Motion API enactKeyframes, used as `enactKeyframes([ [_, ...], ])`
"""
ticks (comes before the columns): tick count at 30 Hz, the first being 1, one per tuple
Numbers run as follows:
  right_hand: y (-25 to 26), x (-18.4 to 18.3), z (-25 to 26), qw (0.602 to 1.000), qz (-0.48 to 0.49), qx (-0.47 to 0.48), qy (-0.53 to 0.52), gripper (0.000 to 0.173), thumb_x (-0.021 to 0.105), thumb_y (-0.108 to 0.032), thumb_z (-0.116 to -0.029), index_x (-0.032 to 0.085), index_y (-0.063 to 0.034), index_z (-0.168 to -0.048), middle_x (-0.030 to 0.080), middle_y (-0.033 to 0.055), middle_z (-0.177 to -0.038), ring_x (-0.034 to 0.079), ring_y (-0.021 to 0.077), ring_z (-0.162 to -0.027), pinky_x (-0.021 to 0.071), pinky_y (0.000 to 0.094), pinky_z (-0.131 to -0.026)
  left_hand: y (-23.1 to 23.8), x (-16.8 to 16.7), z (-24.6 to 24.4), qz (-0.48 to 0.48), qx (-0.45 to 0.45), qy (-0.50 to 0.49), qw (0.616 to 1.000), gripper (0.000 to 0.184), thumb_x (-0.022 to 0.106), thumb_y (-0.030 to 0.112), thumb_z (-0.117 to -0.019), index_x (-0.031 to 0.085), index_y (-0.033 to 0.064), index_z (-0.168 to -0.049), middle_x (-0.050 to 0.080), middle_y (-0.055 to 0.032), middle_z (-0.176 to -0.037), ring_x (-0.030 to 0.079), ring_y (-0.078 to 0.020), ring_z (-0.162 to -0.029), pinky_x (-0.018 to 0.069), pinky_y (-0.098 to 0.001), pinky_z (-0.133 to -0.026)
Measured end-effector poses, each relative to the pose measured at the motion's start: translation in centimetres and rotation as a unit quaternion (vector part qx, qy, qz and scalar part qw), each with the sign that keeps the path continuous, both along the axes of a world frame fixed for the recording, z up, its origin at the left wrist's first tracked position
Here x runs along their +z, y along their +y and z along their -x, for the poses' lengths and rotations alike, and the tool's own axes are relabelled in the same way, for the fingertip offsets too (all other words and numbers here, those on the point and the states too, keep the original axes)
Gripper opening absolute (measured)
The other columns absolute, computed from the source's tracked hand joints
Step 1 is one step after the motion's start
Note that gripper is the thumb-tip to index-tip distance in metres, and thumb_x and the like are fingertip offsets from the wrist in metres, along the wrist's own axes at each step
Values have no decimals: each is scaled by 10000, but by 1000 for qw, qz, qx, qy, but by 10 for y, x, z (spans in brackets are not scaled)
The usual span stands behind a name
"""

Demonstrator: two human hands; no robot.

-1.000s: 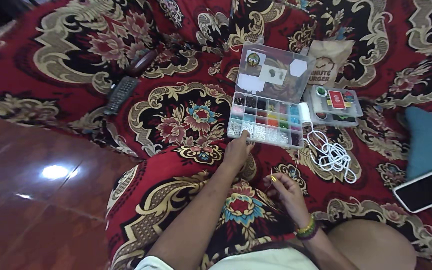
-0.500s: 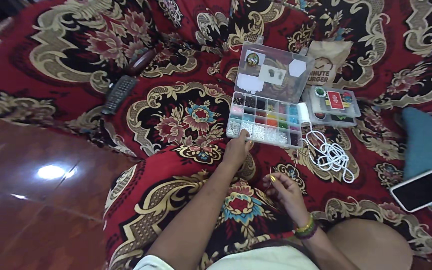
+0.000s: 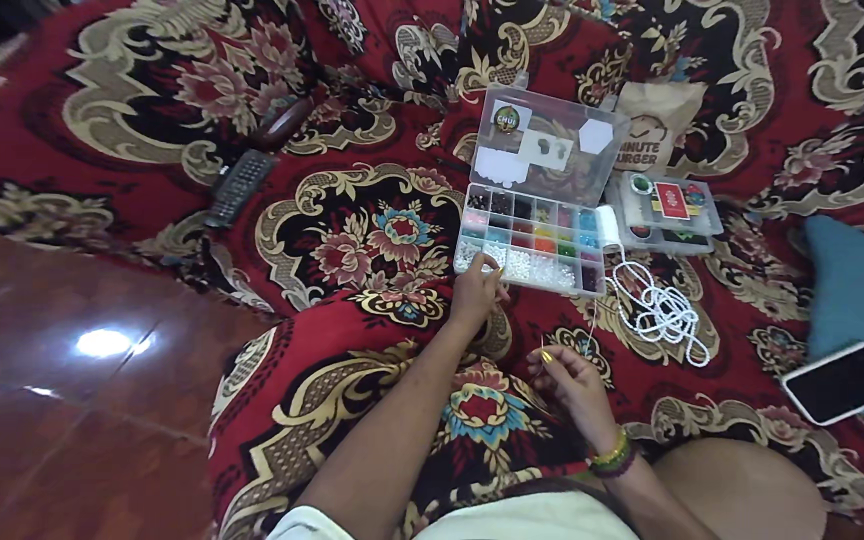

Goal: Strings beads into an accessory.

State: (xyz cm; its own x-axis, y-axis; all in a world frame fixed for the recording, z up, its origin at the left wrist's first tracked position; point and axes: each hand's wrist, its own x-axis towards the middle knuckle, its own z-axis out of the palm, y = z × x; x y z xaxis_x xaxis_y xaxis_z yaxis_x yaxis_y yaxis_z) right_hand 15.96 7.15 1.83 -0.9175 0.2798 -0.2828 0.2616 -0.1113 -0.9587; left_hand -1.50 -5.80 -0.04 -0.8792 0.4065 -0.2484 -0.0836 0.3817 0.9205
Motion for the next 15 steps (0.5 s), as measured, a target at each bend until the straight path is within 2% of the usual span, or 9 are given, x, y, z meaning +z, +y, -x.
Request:
enactKeyframes([
  [2,0,0,0,1000,9,-5,3,229,478,-36,-1013,693,27,-1062,751,50,-972,724,99,-791,616,241,-729,1,0,-3,-128,6,-27,991,186,500,117,-1076,527,-25,-1192,699,-50,-769,588,-50,-522,499,-206,-525],
  [3,0,0,-1,1000,14,-10,4,226,480,-32,-1014,691,30,-1065,749,53,-970,723,101,-786,616,242,-726,1,0,-5,-191,-9,-62,980,157,516,88,-1058,539,-23,-1166,716,-49,-817,630,-60,-577,530,-216,-568],
  [5,0,0,-1,1000,14,-18,6,218,483,-29,-1015,681,38,-1078,738,46,-939,717,98,-764,618,242,-711,0,0,-6,-244,-70,-140,957,130,533,70,-1037,561,-9,-1137,724,-42,-947,699,-99,-756,591,-268,-733],
  [7,0,1,-1,1000,5,-23,10,212,493,-33,-1015,682,34,-1084,725,20,-881,701,74,-721,610,225,-680,-1,-2,-8,-229,-119,-203,944,111,560,58,-1022,592,2,-1113,705,-14,-959,696,-93,-815,589,-273,-797],
  [10,0,0,-1,999,-1,-31,23,209,507,-41,-1010,695,27,-1070,695,-7,-797,662,46,-650,585,198,-623,-2,0,-11,-199,-187,-268,924,74,574,34,-1009,617,39,-1069,707,30,-893,688,-59,-779,585,-246,-774],
  [13,-1,0,0,999,5,-34,32,211,504,-43,-1010,697,20,-1067,676,-28,-752,637,31,-606,567,186,-584,-3,4,-12,-183,-241,-295,906,106,562,24,-1011,649,46,-1068,707,47,-872,687,-48,-776,584,-244,-789],
  [15,-1,-2,0,999,8,-32,39,213,504,-44,-1008,701,19,-1058,670,-31,-731,624,28,-584,556,182,-562,-3,4,-13,-179,-257,-303,900,100,561,28,-1011,656,55,-1028,715,48,-858,695,-51,-773,589,-247,-789],
])
